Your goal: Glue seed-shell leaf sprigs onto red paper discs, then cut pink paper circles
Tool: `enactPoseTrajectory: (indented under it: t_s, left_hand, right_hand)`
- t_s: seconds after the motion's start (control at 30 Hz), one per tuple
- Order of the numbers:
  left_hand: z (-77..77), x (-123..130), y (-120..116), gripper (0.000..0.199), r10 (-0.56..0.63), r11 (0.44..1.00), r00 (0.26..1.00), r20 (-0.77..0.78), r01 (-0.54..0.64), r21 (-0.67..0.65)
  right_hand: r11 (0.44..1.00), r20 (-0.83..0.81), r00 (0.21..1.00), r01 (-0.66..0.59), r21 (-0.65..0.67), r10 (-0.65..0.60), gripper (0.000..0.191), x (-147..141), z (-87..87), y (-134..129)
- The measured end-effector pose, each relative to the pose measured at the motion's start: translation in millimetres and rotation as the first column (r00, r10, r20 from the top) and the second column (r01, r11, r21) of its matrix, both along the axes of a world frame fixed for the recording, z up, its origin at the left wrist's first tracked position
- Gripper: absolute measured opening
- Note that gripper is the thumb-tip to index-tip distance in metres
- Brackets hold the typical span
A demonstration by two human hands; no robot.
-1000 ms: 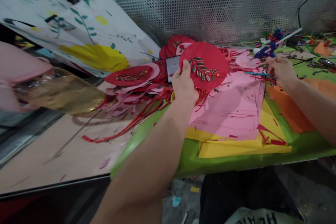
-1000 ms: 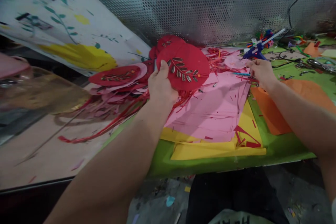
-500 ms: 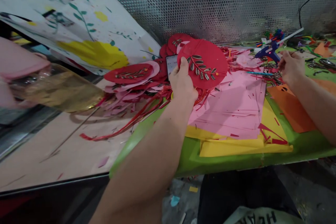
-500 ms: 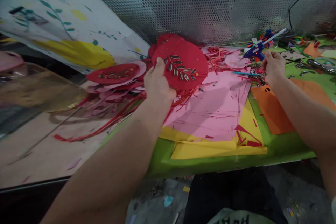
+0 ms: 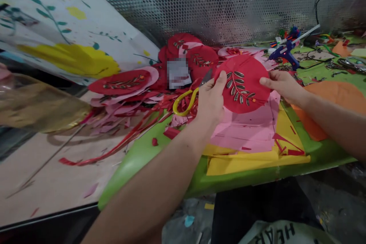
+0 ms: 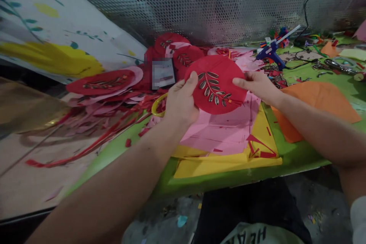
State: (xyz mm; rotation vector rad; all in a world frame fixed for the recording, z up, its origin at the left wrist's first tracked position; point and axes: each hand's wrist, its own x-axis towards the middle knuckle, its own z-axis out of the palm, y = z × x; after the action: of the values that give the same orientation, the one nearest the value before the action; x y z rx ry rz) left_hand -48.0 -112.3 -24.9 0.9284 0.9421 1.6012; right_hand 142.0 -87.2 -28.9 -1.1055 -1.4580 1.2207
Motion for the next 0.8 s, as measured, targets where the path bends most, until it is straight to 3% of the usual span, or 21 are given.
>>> enactPoseTrajectory:
  t_s: [0.1,0.37,0.63,0.8]
  left_hand:
    - [1.9,2,-4,0.021,-0.052,0.999,0.999,-0.009,0.052,-0.014]
    - [3.3,0,-3,0.012,-0.043,0.999,0.998,0.055,0.043,0.003]
    - [1.8,-6,4,0.009,-0.004,1.000,0.999,0.044,0.003,0.029]
    - [4.1,-11,7,0.011,0.024,1.000,0.999,0.036,-0.024,-0.008]
  right_hand:
    - [0.995,0.002,0.995,-0.097,-0.035,0.097,0.028,-1,-0.8,-3]
    - [0.991,0.027,0.991,-0.131,-0.005,0.131,0.030,3,-2.4,1]
    - [1.000,0.145,0.989,0.009,0.014,-0.011,0.020,7,0.5,6]
    - [0.986,-0.034,0.986,0.159,-0.056,-0.161,0.024,13,6.4,11]
